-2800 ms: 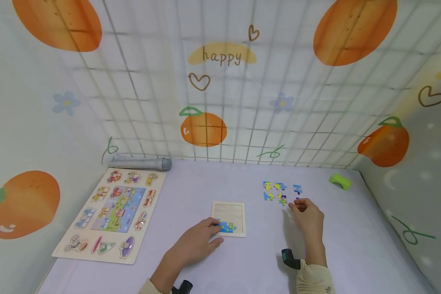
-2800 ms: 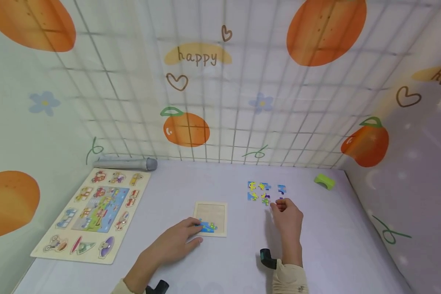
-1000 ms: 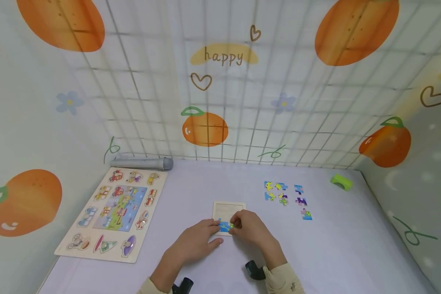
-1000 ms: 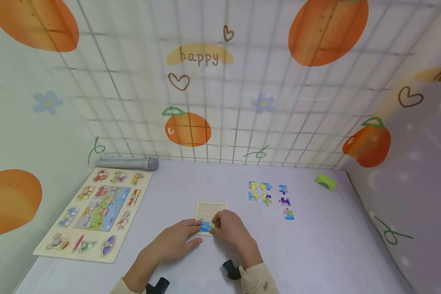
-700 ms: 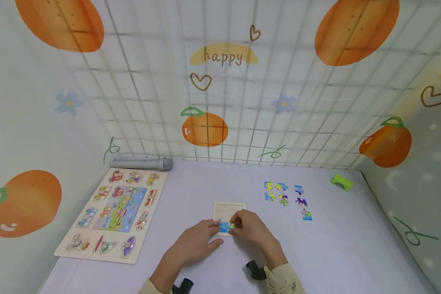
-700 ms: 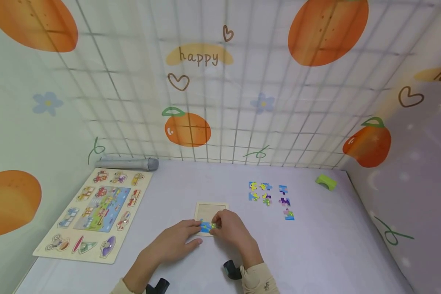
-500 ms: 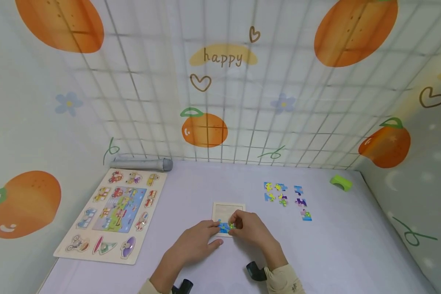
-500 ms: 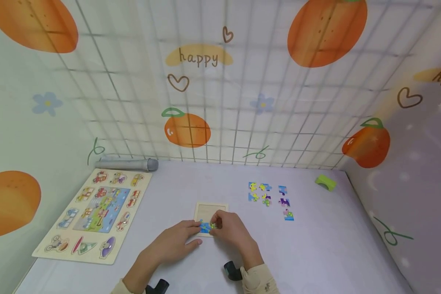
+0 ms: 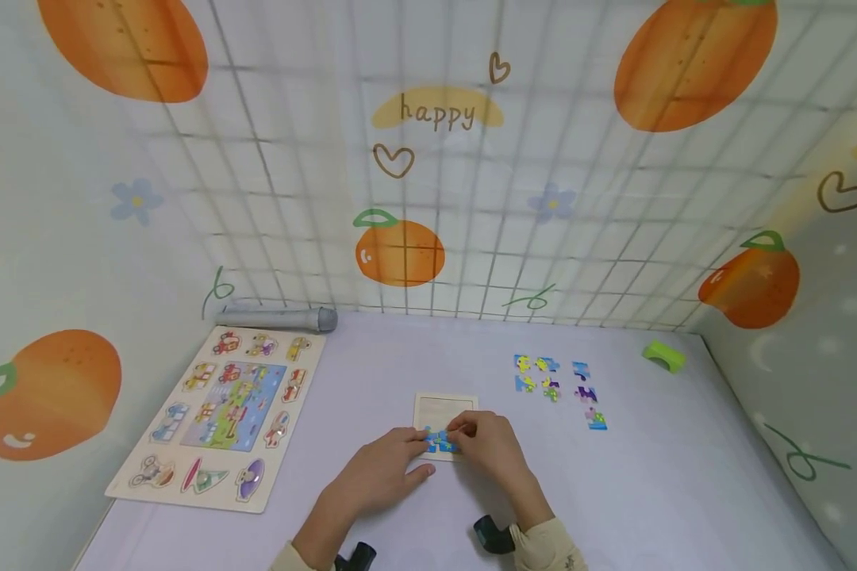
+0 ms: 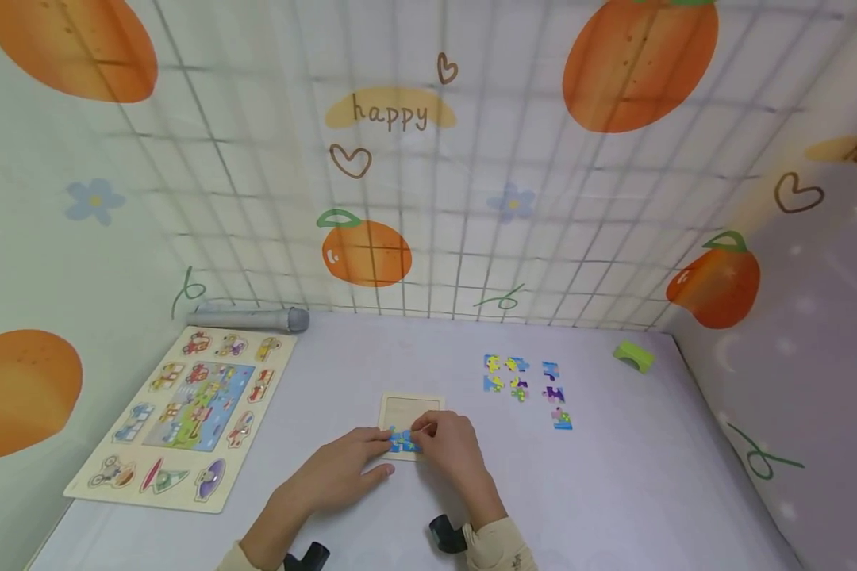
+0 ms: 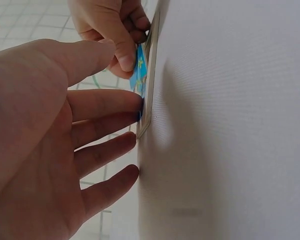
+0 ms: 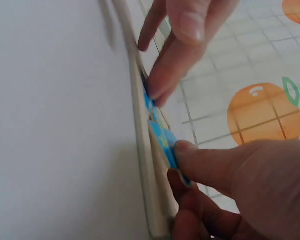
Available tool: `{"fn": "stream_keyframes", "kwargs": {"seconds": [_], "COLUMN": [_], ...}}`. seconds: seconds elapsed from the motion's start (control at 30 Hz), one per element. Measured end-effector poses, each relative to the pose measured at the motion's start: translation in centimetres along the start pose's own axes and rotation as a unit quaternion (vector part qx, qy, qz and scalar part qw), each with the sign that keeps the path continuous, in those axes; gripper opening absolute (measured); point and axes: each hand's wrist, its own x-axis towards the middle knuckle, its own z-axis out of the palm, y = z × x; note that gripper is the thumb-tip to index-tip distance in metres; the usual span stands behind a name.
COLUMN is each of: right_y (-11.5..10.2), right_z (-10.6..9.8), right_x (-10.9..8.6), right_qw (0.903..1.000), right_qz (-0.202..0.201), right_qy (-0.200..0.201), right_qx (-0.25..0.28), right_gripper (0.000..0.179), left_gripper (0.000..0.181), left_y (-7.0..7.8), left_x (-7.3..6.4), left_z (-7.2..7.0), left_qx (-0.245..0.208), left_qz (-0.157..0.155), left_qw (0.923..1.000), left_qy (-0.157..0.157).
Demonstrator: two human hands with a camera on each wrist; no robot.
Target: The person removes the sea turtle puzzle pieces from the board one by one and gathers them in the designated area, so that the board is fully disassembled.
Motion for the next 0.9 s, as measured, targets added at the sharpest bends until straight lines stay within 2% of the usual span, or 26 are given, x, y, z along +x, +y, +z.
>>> {"fn": "stream_keyframes", "kwargs": {"seconds": [0.27,0.5,0.9], "right_y": [0.6,1.5,2.8], "right_z": [-1.4,-2.4,-3.2], "right_x": [0.2,0.6,0.6], "right_qw": [0.9985,0.9931,0.9938], "right_qz": [0.051,0.115,0.109], "right_qy": [0.015,-0.006,-0.005], "right_qx": [-0.013,0.023,0.02], "right_gripper": [0.003,0.006,0.006], "left_gripper": [0.049,0.048,0.049], "left_y": [0.5,0.5,0.2], "left_x": [-0.2,-0.2,0.0], "left_z": [-0.4,-0.3,0.1], "left_qx": [0.011,0.01,0.006], "left_qz": [0.007,0.005,-0.002], "left_qw": [0.9998,0.9998,0.9999], "left_qy": [0.012,0.016,0.01]}}
